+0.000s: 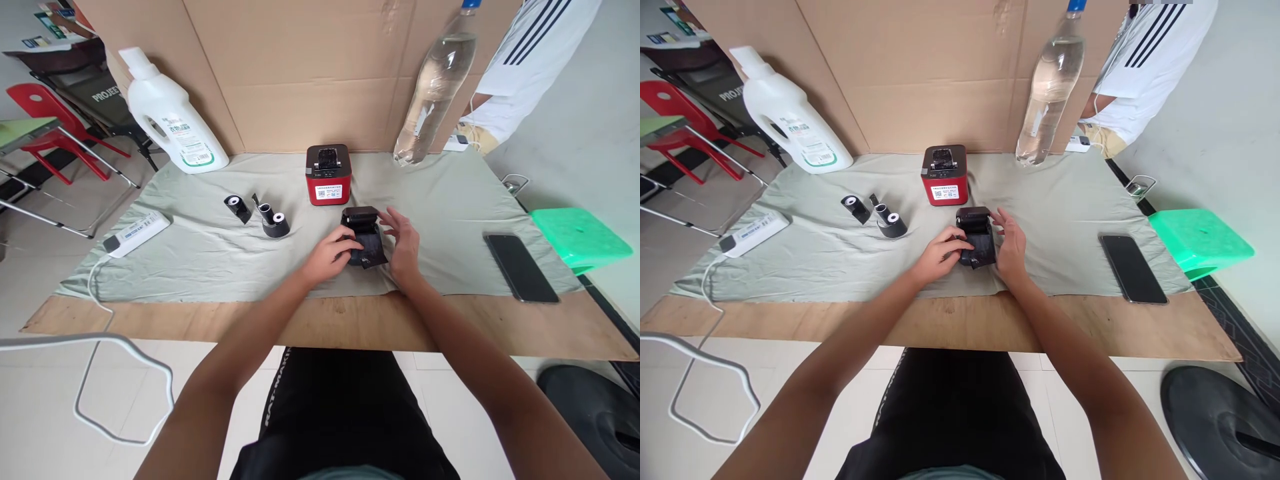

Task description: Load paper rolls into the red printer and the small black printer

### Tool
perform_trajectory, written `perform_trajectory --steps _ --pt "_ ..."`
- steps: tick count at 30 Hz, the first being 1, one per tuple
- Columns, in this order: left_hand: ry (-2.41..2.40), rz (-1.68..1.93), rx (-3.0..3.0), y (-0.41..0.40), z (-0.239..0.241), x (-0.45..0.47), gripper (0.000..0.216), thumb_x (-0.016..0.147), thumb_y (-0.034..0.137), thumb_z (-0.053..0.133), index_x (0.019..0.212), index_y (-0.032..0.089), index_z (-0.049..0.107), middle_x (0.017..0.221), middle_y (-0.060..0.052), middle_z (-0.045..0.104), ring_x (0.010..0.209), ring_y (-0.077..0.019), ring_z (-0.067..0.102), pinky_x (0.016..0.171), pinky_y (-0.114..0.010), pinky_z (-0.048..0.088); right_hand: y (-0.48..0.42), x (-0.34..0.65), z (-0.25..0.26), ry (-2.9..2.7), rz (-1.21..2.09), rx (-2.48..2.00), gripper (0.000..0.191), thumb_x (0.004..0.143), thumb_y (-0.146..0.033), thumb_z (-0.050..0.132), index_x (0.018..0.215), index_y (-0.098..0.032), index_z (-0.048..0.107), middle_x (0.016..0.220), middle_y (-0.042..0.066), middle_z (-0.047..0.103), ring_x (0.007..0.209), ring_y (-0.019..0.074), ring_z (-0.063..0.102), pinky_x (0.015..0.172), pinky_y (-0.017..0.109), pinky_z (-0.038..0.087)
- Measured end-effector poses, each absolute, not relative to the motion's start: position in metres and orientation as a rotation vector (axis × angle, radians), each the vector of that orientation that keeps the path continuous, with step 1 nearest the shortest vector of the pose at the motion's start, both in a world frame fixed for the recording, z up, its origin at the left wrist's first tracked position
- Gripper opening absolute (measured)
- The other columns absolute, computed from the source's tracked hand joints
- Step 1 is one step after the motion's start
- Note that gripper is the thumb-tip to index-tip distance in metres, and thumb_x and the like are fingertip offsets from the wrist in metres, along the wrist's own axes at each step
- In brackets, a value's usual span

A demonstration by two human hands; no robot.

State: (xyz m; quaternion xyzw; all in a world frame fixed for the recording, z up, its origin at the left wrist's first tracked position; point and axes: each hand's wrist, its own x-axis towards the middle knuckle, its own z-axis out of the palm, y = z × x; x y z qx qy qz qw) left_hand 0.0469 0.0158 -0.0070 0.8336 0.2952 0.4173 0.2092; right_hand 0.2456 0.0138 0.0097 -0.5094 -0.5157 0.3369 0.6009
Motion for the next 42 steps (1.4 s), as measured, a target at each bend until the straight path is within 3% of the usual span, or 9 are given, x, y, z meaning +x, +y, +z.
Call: perform_trajectory --steps 5,9,13,20,24,29,35,38,42 --pt "0.842 1.120 2.311 0.016 -0.005 0.046 0.034 0.094 0.008 0.046 0.107 0.022 0.075 0.130 -0.010 0.063 0.116 -0.0212 0.063 0.099 -0.036 0.055 0.035 0.253 0.013 -1.469 0.873 -1.240 0.066 0.106 -0.062 0.024 0.148 -0.023 0.057 0.158 0.009 0.054 0.136 0.0246 0.056 0.107 0.038 0.046" --pt "0.828 1.120 2.294 0.016 -0.003 0.046 0.033 0.094 0.009 0.046 0.106 0.021 0.074 0.129 -0.011 0.064 0.115 -0.0218 0.064 0.099 -0.038 0.056 0.058 0.261 0.031 -1.759 0.632 -1.407 0.045 0.103 -0.042 0.042 0.126 -0.019 0.073 0.141 0.011 0.067 0.127 0.0277 0.061 0.112 0.043 0.044" --pt "0.822 1.117 2.280 0.016 -0.001 0.046 0.033 0.094 0.009 0.045 0.105 0.021 0.074 0.128 -0.011 0.064 0.114 -0.0214 0.065 0.098 -0.038 0.056 0.076 0.259 0.068 -2.243 0.378 -1.637 0.028 0.091 -0.020 0.057 0.101 -0.018 0.083 0.112 0.014 0.075 0.113 0.0315 0.066 0.104 0.045 0.048" --pt "0.784 1.111 2.275 0.018 -0.002 0.044 0.034 0.091 0.006 0.045 0.102 0.021 0.074 0.124 -0.011 0.065 0.113 -0.0213 0.066 0.097 -0.038 0.057 0.078 0.222 0.104 -2.573 0.324 -2.068 0.034 0.082 -0.018 0.070 0.115 -0.021 0.079 0.131 0.020 0.066 0.125 0.0392 0.059 0.091 0.045 0.051" --pt "0.781 1.152 2.249 0.018 -0.004 0.044 0.034 0.092 0.006 0.045 0.101 0.021 0.074 0.123 -0.010 0.065 0.110 -0.0205 0.066 0.091 -0.036 0.057 0.067 0.215 0.104 -2.656 0.154 -2.010 0.031 0.085 -0.014 0.066 0.114 -0.014 0.076 0.130 0.023 0.066 0.122 0.0375 0.061 0.089 0.042 0.049" --pt "0.862 1.302 2.104 0.019 -0.002 0.042 0.029 0.095 0.012 0.047 0.103 0.021 0.074 0.122 -0.010 0.064 0.095 -0.0164 0.065 0.077 -0.030 0.054 0.065 0.226 0.114 -2.711 0.169 -1.880 0.026 0.084 -0.017 0.068 0.109 -0.013 0.073 0.123 0.017 0.070 0.105 0.0301 0.066 0.074 0.033 0.045" --pt "1.055 1.471 1.753 0.025 0.005 0.037 0.019 0.098 0.034 0.059 0.107 0.022 0.071 0.111 -0.006 0.067 0.074 -0.0111 0.059 0.074 -0.028 0.052 0.063 0.246 0.131 -2.553 0.254 -1.626 0.018 0.080 -0.026 0.070 0.096 -0.017 0.067 0.101 0.010 0.071 0.085 0.0239 0.063 0.067 0.031 0.039" --pt "1.023 1.467 1.533 0.029 0.003 0.038 0.040 0.096 0.056 0.062 0.116 0.021 0.068 0.097 -0.004 0.070 0.069 -0.0118 0.060 0.068 -0.027 0.051 0.059 0.246 0.132 -2.487 0.527 -1.410 0.018 0.081 -0.025 0.068 0.097 -0.019 0.062 0.089 0.005 0.070 0.079 0.0214 0.062 0.067 0.030 0.040" --pt "0.994 1.462 1.400 0.034 0.001 0.037 0.056 0.088 0.072 0.064 0.106 0.019 0.069 0.072 0.002 0.059 0.059 -0.0110 0.055 0.058 -0.025 0.049 0.059 0.232 0.118 -2.407 0.785 -1.103 0.022 0.082 -0.023 0.067 0.103 -0.022 0.058 0.092 0.002 0.069 0.082 0.0199 0.063 0.072 0.030 0.045"
